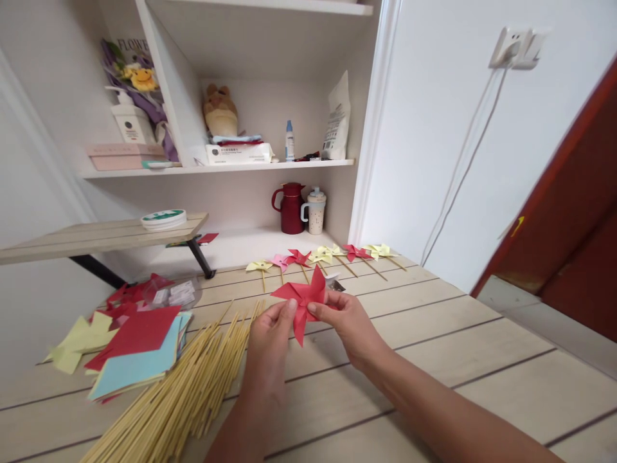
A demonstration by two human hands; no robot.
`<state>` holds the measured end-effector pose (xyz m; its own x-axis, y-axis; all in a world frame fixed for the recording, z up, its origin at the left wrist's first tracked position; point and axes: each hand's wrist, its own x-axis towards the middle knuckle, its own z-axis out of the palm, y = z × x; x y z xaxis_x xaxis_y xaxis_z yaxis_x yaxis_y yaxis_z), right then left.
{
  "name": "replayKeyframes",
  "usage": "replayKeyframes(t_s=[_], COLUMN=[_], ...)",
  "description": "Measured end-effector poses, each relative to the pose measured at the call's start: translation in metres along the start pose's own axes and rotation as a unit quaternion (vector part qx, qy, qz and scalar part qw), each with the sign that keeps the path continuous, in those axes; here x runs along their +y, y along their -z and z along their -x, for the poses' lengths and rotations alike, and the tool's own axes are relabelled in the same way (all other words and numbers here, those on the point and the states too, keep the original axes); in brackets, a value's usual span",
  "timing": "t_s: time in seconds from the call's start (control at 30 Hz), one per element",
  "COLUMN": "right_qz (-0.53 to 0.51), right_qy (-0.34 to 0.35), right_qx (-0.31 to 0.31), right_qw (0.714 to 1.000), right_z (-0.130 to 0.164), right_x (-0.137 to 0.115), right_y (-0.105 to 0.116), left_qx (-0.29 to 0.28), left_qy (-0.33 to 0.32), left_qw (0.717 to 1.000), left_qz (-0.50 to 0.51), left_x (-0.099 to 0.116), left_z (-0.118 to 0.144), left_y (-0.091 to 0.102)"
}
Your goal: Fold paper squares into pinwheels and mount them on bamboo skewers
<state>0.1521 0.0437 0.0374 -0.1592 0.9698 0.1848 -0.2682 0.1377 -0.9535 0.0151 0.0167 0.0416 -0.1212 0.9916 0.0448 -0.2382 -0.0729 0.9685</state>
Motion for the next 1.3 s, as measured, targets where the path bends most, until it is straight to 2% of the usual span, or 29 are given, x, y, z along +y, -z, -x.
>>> replayKeyframes(t_s=[0.2, 0.5, 0.67, 0.77, 0.87, 0.97, 1.07, 1.17, 1.3], right_qz=[0.026, 0.015, 0.026, 0.054, 0.105, 0.191, 0.24, 0.293, 0.38], right_qy=[0.008, 0.003, 0.005, 0.014, 0.02, 0.019, 0.005, 0.005, 0.034], right_qx=[-0.014, -0.01, -0.017, -0.031, -0.035, -0.042, -0.081, -0.131, -0.156], right_qw=[1.0, 1.0, 1.0, 0.998, 0.994, 0.98, 0.967, 0.947, 0.911], right_z=[0.0, 0.001, -0.001, -0.002, -0.006, -0.01, -0.011, -0.009, -0.006], right_x=[0.004, 0.003, 0.004, 0.002, -0.004, -0.01, -0.017, -0.023, -0.03], right_y=[0.001, -0.001, 0.001, 0.005, 0.011, 0.02, 0.03, 0.036, 0.036], left_qx=[0.092, 0.089, 0.094, 0.079, 0.062, 0.057, 0.038, 0.01, -0.002], left_qy=[0.004, -0.064, -0.037, -0.013, -0.044, -0.099, -0.11, -0.098, -0.079], left_qw=[0.995, 0.99, 0.988, 0.989, 0.985, 0.965, 0.941, 0.94, 0.949], left_qz=[-0.03, -0.087, -0.116, -0.122, -0.153, -0.235, -0.317, -0.326, -0.304], left_x=[-0.001, -0.004, -0.004, -0.006, -0.006, 0.001, 0.009, 0.015, 0.016], left_z=[-0.003, -0.003, -0.003, -0.007, -0.011, -0.013, -0.012, -0.012, -0.013], left_y=[-0.001, 0.003, 0.003, 0.006, 0.012, 0.017, 0.021, 0.024, 0.026])
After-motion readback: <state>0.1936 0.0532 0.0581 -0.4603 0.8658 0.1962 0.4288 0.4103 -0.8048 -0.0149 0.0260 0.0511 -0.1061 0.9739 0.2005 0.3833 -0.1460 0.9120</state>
